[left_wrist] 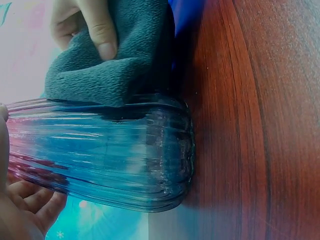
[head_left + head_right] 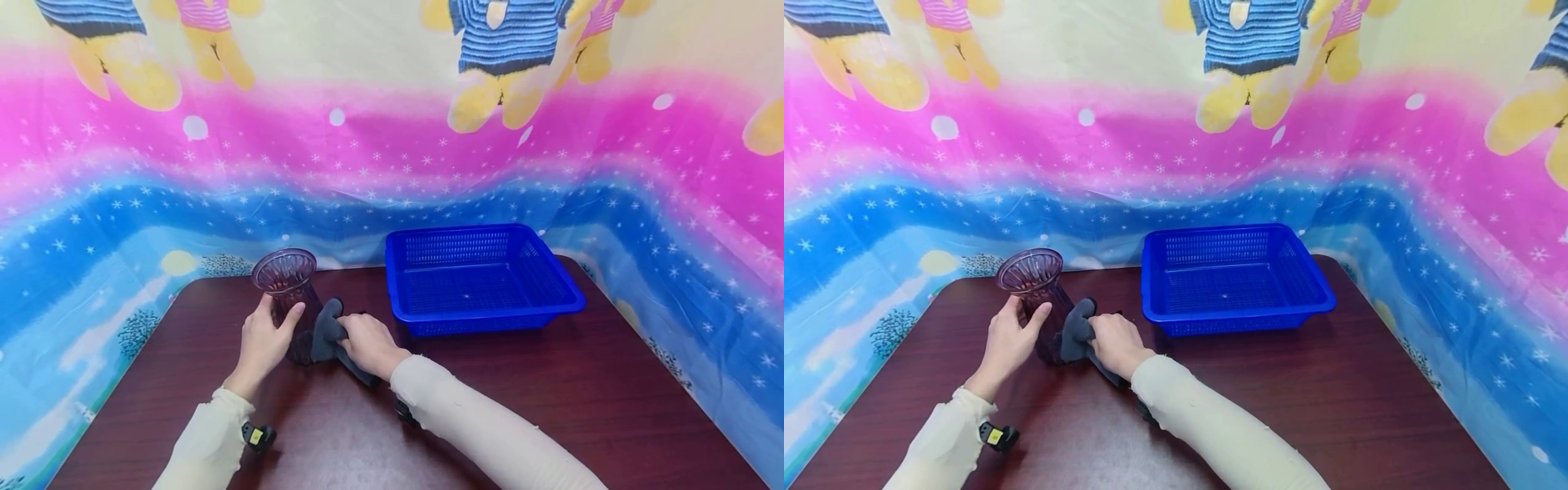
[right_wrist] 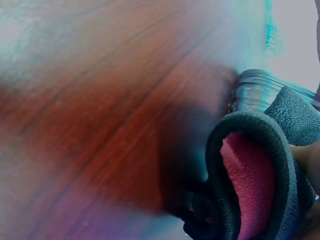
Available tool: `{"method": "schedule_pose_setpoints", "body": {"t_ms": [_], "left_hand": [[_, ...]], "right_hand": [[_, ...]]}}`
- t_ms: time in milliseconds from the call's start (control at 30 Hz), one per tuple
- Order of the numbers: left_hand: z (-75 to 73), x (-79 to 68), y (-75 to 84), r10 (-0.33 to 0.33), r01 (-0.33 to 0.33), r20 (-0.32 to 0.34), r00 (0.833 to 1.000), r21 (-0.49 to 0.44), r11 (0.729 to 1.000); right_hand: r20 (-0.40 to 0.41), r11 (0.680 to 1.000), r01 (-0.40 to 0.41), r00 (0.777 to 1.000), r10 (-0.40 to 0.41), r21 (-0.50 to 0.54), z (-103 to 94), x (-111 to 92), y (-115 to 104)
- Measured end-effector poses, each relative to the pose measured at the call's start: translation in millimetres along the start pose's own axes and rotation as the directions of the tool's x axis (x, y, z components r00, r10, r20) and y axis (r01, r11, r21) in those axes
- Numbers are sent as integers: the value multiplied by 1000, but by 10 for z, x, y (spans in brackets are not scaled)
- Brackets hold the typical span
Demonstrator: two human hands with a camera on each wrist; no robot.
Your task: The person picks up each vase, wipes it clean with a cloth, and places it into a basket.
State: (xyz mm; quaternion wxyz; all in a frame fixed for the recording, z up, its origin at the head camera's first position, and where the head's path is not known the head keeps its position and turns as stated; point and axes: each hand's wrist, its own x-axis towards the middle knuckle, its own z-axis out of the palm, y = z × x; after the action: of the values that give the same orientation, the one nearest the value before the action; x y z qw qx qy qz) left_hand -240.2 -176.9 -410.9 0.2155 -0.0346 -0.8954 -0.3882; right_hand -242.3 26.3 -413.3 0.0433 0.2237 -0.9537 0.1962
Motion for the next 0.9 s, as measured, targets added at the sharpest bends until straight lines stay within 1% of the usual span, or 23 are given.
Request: {"method": "schedule_pose_setpoints", "body": {"t_ms": [367,733,900], "left_hand": [[0,-3,-2,4,-4,-15,1000,-1,1000],[9,-12,-18,8,-8,-21,1000,-11,1000],[24,-18,-17,12,-12,-52,999,-12,1000]], "right_hand": [[23,1000,0,1000,1,-30,124,-36,75],[42,1000,-10,999,11,-22,196,-41,130],[23,1000,-3,1000,3,-31,222,-45,140]]}}
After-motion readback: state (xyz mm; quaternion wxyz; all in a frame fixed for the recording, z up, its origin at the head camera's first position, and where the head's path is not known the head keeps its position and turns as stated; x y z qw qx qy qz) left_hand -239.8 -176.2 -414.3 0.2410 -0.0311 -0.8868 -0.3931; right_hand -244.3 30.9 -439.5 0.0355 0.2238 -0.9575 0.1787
